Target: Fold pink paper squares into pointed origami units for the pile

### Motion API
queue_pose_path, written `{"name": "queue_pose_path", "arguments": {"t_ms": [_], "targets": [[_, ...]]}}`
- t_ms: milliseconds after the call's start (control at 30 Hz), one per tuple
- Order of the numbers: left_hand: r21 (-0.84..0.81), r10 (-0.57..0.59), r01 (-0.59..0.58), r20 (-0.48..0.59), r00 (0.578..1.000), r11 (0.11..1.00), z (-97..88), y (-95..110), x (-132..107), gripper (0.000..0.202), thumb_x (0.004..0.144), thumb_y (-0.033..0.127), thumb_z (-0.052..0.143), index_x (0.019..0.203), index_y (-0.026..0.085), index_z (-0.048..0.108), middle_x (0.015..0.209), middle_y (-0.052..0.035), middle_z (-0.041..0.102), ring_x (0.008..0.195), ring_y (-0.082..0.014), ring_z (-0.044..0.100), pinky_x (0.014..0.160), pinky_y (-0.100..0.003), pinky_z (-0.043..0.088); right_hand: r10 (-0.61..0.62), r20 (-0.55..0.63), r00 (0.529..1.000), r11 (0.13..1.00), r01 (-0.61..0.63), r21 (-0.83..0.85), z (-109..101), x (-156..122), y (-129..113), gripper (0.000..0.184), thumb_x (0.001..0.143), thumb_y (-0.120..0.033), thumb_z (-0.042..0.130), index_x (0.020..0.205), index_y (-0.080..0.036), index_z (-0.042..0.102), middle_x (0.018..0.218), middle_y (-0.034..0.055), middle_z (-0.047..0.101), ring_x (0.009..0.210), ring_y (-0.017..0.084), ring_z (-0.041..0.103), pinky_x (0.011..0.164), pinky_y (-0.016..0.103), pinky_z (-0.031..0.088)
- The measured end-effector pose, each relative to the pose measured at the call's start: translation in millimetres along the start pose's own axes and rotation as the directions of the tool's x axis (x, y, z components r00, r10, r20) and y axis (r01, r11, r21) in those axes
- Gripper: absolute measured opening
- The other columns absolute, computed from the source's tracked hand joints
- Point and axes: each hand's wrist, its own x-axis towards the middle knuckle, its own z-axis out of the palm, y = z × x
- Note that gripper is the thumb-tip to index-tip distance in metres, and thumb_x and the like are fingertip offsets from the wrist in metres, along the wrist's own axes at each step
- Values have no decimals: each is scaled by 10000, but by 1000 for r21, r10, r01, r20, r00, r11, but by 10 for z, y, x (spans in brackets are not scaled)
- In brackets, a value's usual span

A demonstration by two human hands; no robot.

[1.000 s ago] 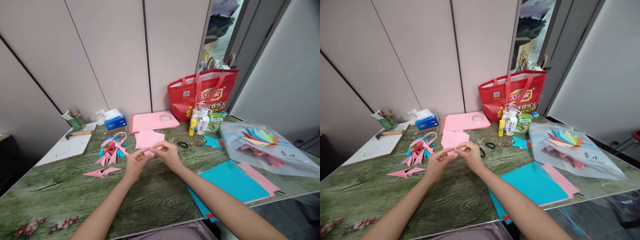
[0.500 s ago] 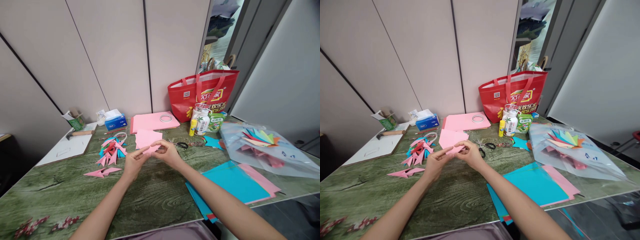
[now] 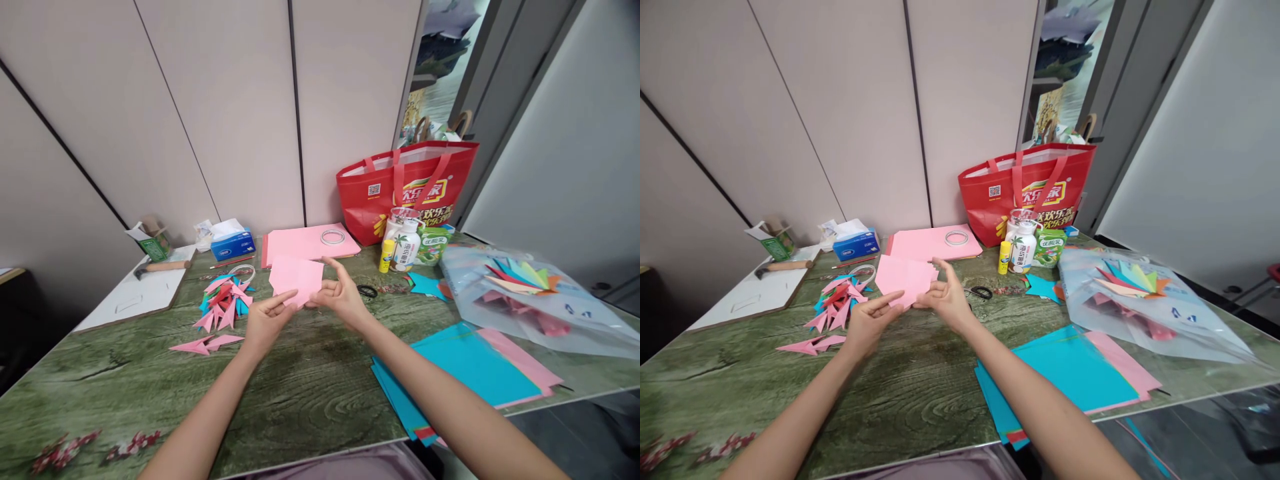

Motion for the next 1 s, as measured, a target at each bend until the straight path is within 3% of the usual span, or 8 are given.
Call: {"name": "queue_pose_path", "arguments": {"t_ms": [100, 200, 300, 467, 600, 700, 833, 1000], "targets": [[7, 8, -8, -6, 1000, 1000, -1, -6, 3, 370, 553, 226, 718, 909, 136, 679, 615, -9, 675, 600, -134, 613, 626, -243, 474, 29, -3, 1000, 997, -29, 72, 4, -1, -42, 922, 564, -202, 686, 1294, -259, 126, 609, -60, 598, 540, 151, 625, 599, 353, 538], [-2, -1, 1, 6, 1000, 1000, -10, -1, 7, 379, 551, 233, 721, 914, 133, 676, 615, -11, 676, 611, -139, 619, 638, -247, 473, 60, 10, 998, 995, -61, 79, -8, 12, -59, 891, 570, -194, 664, 1299, -247, 154, 611, -51, 608, 528, 157, 623, 576, 358, 535], [6, -12, 12, 25, 1000, 1000, -40, 23, 19, 373, 555, 231, 718, 913, 134, 677, 611, -17, 678, 626, -150, 629, 644, -248, 473, 40, 17, 999, 997, -41, 69, -56, 48, -48, 734, 575, -177, 630, 1227, -256, 303, 665, -44, 611, 557, 144, 617, 575, 328, 529], [43, -102, 98, 108, 989, 994, -93, 65, 37, 367, 535, 217, 722, 889, 125, 683, 641, -43, 692, 638, -177, 642, 630, -264, 481, -55, -90, 994, 998, 51, -45, -158, 107, 7, 392, 661, -243, 566, 1035, -228, 448, 754, -18, 611, 619, 112, 584, 553, 238, 481], [117, -109, 97, 99, 989, 988, -100, 73, 49, 314, 529, 204, 714, 832, 122, 697, 572, -22, 672, 583, -160, 624, 589, -250, 486, -119, -27, 992, 970, 111, -214, -194, 104, 55, 257, 625, -225, 624, 848, -190, 502, 681, -33, 569, 589, 82, 522, 529, 179, 397], [77, -1, 1, -3, 1000, 997, -100, 76, 73, 322, 527, 221, 719, 832, 121, 696, 743, -58, 698, 707, -184, 626, 666, -274, 490, -113, 30, 993, 935, 117, -336, -190, 85, 71, 148, 617, -231, 624, 731, -154, 570, 616, -34, 526, 516, 65, 445, 477, 172, 327], [-82, 106, -110, -52, 993, 991, -91, 53, 88, 454, 592, 271, 694, 1027, 163, 626, 1124, -93, 597, 998, -223, 545, 850, -315, 423, -96, -38, 995, 922, 74, -380, -147, 54, 87, 162, 633, -268, 617, 727, -136, 630, 506, -39, 479, 437, 57, 355, 422, 180, 267], [-105, 42, -40, 16, 999, 994, -51, -48, 56, 443, 613, 294, 680, 1034, 167, 623, 1049, -71, 635, 835, -185, 594, 745, -286, 459, -95, -121, 988, 939, 48, -342, -68, 21, 141, 231, 619, -327, 640, 758, -143, 656, 598, 11, 584, 504, 96, 466, 450, 198, 350]]}}
